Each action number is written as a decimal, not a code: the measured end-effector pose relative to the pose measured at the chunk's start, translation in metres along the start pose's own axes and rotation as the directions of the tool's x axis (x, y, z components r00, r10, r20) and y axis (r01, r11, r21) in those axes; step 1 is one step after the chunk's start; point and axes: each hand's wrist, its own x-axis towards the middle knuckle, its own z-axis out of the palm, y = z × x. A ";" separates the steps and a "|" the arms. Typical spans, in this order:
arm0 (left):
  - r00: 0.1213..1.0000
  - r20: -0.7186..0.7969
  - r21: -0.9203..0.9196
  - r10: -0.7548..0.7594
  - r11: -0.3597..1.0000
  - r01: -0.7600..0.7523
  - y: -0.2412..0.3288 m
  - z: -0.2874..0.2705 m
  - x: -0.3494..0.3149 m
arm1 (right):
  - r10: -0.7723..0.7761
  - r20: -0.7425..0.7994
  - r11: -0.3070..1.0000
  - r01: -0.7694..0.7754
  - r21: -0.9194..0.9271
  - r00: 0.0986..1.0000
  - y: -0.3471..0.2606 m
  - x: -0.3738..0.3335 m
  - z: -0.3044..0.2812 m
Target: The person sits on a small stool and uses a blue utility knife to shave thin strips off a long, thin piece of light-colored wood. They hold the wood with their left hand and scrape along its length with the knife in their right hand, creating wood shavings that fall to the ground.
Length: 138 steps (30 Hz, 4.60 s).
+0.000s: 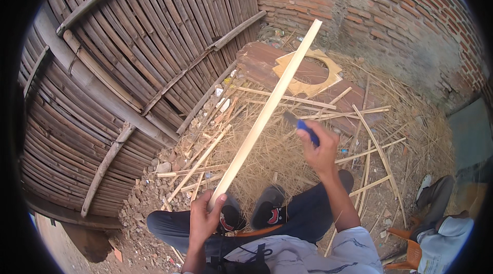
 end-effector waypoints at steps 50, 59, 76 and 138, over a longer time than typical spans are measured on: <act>0.973 0.096 0.028 -0.210 0.978 0.208 -0.047 -0.023 -0.022 | 0.415 0.022 0.890 -0.401 -0.216 0.910 0.077 0.027 0.002; 0.998 -0.002 0.007 -0.060 0.998 0.060 -0.021 -0.009 0.002 | 0.533 0.429 0.754 -0.178 -0.632 0.730 0.070 -0.004 -0.017; 0.987 0.151 -0.175 0.059 0.984 -0.032 0.007 -0.002 0.004 | 0.320 0.448 0.621 -0.542 0.566 0.835 -0.072 -0.033 0.044; 0.996 0.063 -0.161 -0.057 0.985 0.066 -0.016 0.006 0.007 | 0.199 0.156 0.965 -0.222 0.140 0.967 0.010 -0.024 0.029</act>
